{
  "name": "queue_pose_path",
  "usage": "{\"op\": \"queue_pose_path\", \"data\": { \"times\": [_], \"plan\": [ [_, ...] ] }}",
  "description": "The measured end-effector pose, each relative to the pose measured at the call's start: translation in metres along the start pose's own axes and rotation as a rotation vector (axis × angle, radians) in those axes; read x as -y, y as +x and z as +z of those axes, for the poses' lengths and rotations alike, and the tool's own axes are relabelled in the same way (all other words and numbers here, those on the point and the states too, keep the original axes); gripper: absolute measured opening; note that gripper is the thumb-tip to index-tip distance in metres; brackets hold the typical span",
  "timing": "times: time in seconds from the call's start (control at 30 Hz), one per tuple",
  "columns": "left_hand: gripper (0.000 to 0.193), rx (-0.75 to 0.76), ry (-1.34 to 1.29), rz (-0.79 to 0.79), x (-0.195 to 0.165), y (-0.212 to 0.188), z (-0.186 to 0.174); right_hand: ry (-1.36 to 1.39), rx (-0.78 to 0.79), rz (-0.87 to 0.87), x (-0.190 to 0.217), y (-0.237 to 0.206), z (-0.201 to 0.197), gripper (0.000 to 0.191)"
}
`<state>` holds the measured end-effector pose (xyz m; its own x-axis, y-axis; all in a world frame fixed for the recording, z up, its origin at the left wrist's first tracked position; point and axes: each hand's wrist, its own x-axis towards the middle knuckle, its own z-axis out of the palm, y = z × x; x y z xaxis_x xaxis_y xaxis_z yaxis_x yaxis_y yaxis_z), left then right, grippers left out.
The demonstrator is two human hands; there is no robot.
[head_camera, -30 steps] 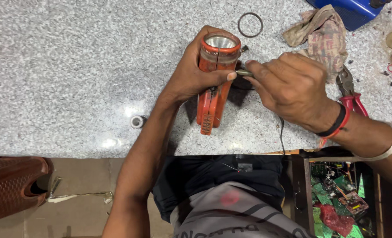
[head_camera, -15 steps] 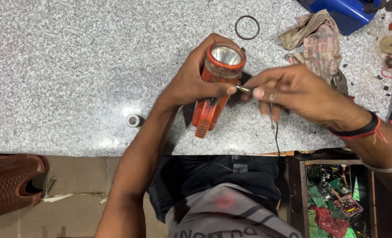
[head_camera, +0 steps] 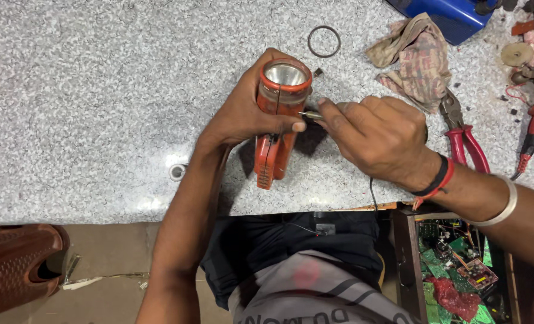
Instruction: The person disassembles a red handheld electric device using a screwdriver, removes the casing to expose internal wiring and a yellow component, then manipulates wires and a small circuit board. The person tests the device by activating a light, then continues adjusting internal connections.
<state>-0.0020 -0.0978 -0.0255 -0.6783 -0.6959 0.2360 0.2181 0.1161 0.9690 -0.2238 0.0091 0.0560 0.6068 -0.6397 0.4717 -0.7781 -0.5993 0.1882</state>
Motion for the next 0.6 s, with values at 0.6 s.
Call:
{"op": "queue_pose_path", "data": {
  "times": [0.6],
  "plan": [
    [0.071, -0.058, 0.1, -0.009, -0.002, -0.001, 0.0, 0.342, 0.325, 0.296, -0.008, 0.005, 0.014, 0.021]
  ]
}}
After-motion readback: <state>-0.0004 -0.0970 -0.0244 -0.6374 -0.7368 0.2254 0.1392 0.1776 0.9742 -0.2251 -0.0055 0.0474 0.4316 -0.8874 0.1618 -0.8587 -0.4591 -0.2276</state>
